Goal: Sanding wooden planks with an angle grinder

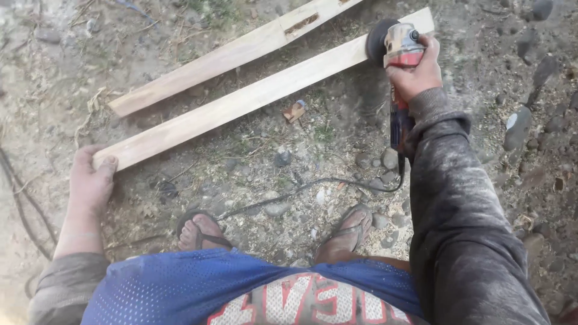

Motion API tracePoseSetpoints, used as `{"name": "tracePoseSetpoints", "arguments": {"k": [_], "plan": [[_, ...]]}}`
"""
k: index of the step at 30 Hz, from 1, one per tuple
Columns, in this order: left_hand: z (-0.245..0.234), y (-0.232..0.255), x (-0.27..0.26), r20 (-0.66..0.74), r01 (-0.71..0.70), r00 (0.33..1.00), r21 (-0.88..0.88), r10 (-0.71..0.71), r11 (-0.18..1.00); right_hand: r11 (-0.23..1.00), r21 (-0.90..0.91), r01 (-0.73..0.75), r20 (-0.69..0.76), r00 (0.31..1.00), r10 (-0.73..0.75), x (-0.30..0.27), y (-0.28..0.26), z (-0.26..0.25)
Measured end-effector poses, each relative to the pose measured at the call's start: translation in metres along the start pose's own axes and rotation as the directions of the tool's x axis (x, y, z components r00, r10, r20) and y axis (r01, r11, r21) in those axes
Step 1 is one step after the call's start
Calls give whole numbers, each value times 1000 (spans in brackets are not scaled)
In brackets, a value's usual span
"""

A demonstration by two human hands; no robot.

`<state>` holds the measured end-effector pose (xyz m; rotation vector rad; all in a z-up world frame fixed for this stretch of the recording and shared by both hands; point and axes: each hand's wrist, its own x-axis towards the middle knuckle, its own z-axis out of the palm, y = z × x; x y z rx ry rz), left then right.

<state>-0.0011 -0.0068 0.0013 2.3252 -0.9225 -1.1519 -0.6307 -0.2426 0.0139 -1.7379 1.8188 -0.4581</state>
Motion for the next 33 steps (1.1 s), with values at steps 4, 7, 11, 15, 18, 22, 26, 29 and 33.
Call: {"name": "tracePoseSetpoints", "arguments": {"k": [4, 7, 11, 15, 18, 22, 26, 29, 33], "plan": [[0, -33, 8, -56, -143, 988, -20, 142, 990, 990, -27, 139, 121, 983, -135, -27, -67, 36], [-1, -11, 0, -25, -67, 998, -75, 66, 995, 996, 7, 86, 273, 958, -84, -50, -124, 59], [-3, 2, -3, 15, -14, 1000, -93, 15, 996, 999, -22, 35, 477, 878, -20, -76, -197, 95], [-7, 10, -6, 42, 18, 999, -116, -14, 993, 994, 18, 112, 542, 834, -103, -80, -204, 115], [-7, 2, -4, 38, 4, 999, -86, 0, 996, 997, -68, 34, 543, 839, 8, -85, -196, 90], [-9, 3, -5, 42, -50, 998, -93, 54, 994, 994, -106, -30, 438, 896, 74, -73, -151, 58], [-21, 12, -8, 129, -24, 991, -104, 38, 994, 995, -73, -66, 285, 955, 84, -53, -104, 39], [-26, 3, -12, 82, -64, 994, -107, 73, 992, 976, 199, -86, 177, 983, 50, -47, -73, 25], [-26, 1, -24, -2, -181, 983, -131, 182, 975, 921, 388, -31, 78, 997, 1, -76, -33, 2]]}}
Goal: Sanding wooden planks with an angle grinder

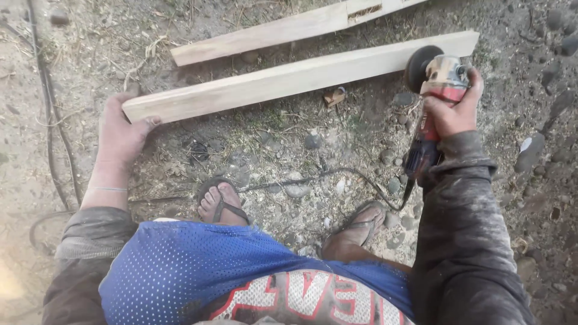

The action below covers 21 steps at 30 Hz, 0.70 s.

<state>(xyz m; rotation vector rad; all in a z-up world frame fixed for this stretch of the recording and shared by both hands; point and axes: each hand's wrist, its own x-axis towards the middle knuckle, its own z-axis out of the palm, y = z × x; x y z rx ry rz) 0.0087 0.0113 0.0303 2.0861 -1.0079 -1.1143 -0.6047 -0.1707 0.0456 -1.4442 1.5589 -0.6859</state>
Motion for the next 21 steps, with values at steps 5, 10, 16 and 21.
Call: {"name": "tracePoseSetpoints", "arguments": {"k": [5, 10, 16, 21], "plan": [[20, -17, 15, 54, -90, 996, 343, 76, 935, 967, -99, 234, 89, 970, -226, -11, -27, 10], [26, -74, 40, 29, -148, 989, 356, 147, 923, 902, -432, 12, 127, 991, 47, -47, -93, 102], [15, -72, 19, -19, -121, 993, -41, 120, 992, 845, -253, 472, 496, 813, -306, -76, -133, 204], [12, -72, 13, 69, -48, 994, -447, 88, 893, 796, -213, 567, 630, 702, -332, -79, -156, 262]]}}
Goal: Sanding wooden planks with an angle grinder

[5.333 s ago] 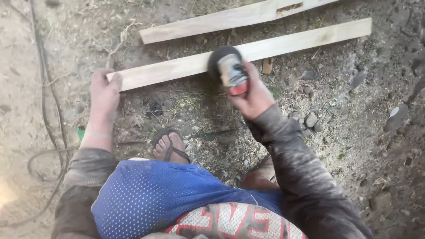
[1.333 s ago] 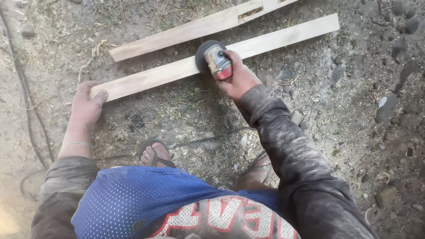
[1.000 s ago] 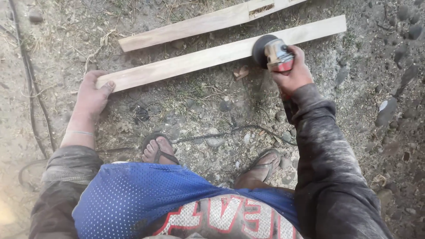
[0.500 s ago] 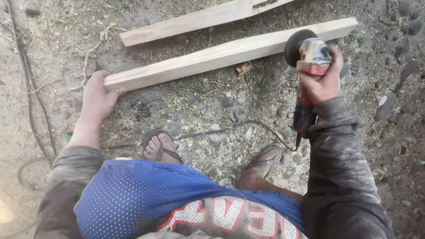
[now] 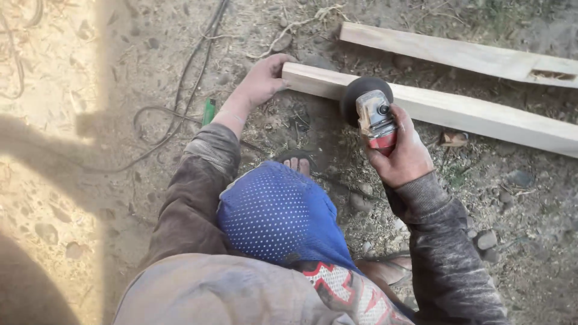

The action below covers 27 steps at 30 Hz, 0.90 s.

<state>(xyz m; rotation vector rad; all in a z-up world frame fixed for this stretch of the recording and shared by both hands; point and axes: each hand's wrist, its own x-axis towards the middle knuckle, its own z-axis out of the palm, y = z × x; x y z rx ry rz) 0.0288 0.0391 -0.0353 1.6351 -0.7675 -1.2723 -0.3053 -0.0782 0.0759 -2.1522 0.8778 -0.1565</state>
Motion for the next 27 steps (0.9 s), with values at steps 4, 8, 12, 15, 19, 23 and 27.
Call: {"name": "tracePoseSetpoints", "arguments": {"k": [4, 8, 12, 15, 19, 23, 27], "plan": [[-5, -20, 11, 29, 25, 999, -87, -22, 996, 999, -30, 19, 138, 990, -15, 35, -31, 18], [-5, -12, 10, 38, 44, 998, -46, -42, 998, 999, -51, 16, 219, 976, -4, 64, -61, 29], [-7, -13, 11, 75, -13, 997, -103, 21, 995, 993, -19, 114, 224, 969, -107, 79, -65, 38], [-9, -1, 6, 71, -16, 997, 20, 15, 1000, 996, -63, 63, 259, 965, -45, 84, -68, 39], [-12, -1, 6, 129, -7, 992, -26, 10, 1000, 996, -38, 76, 263, 963, -63, 87, -63, 43], [-10, -9, 13, 119, 4, 993, -16, -2, 1000, 993, -67, 95, 251, 965, -76, 87, -64, 44], [-13, -21, 13, 212, -118, 967, -113, 140, 987, 991, -124, 57, 200, 979, -31, 70, -36, 36]]}}
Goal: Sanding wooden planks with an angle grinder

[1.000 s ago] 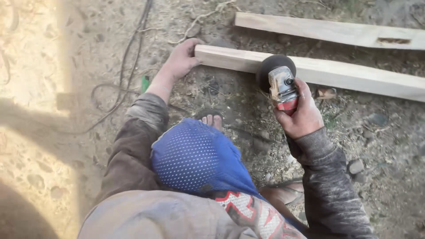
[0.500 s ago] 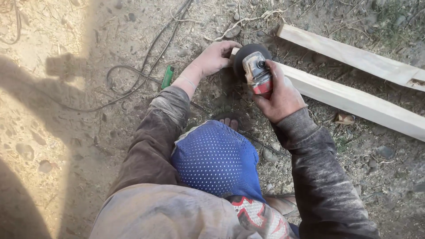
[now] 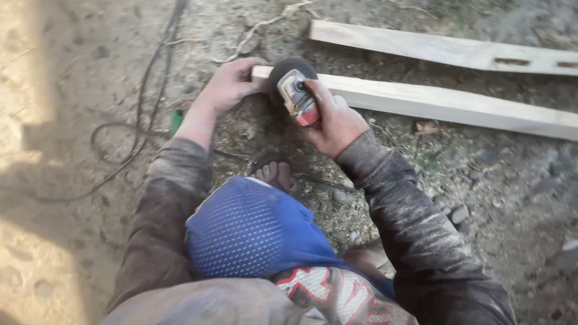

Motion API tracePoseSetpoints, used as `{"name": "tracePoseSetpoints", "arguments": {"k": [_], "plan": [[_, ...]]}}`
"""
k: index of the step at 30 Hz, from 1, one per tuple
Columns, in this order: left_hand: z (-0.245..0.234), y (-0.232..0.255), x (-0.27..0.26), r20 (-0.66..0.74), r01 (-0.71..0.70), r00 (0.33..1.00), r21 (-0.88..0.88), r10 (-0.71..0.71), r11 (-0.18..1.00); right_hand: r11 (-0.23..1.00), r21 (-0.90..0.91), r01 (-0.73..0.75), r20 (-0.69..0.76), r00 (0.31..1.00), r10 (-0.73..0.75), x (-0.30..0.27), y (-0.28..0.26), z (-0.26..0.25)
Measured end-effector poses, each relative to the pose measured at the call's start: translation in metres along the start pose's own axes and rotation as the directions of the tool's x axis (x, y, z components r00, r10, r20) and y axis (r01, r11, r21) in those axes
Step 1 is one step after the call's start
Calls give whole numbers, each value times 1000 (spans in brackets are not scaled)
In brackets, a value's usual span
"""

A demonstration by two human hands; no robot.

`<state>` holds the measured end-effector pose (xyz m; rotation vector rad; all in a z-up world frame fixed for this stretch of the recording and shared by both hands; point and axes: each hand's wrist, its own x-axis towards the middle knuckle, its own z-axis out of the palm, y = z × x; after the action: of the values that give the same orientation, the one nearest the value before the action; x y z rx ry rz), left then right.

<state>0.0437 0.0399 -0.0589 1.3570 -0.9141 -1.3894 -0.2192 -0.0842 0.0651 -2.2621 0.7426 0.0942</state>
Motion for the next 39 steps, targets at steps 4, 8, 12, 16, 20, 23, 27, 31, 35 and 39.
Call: {"name": "tracePoseSetpoints", "arguments": {"k": [4, 8, 12, 16, 20, 23, 27, 31, 35, 39], "plan": [[-7, -6, -2, -28, 106, 994, 85, -104, 991, 952, 133, -277, 34, 961, 275, -56, 57, -28], [-16, -26, 0, -117, 180, 978, 75, -171, 981, 878, 195, -437, -105, 881, 462, -134, 114, -72], [-6, -2, -3, -127, 213, 973, 167, -193, 963, 880, 168, -445, -278, 835, 475, -203, 198, -109], [14, 32, 0, -200, 337, 930, 130, -308, 932, 806, 400, -436, -399, 709, 582, -254, 275, -143], [36, 61, 1, -329, 474, 860, 238, -389, 847, 664, 624, -412, -425, 534, 731, -296, 345, -169], [37, 59, 0, -358, 498, 845, 254, -398, 829, 652, 662, -369, -489, 447, 749, -328, 409, -179], [52, 68, -1, -394, 478, 839, 202, -376, 855, 663, 614, -429, -536, 390, 749, -356, 422, -170], [49, 24, -16, -368, 215, 928, 668, 66, 712, 860, 428, -277, -600, 624, 500, -359, 355, -153], [44, -1, -26, -297, 29, 889, 796, 349, 605, 870, 447, -208, -499, 749, 436, -313, 254, -139], [44, -13, -30, -282, -52, 867, 769, 411, 637, 914, 306, -268, -429, 818, 384, -262, 193, -123]]}}
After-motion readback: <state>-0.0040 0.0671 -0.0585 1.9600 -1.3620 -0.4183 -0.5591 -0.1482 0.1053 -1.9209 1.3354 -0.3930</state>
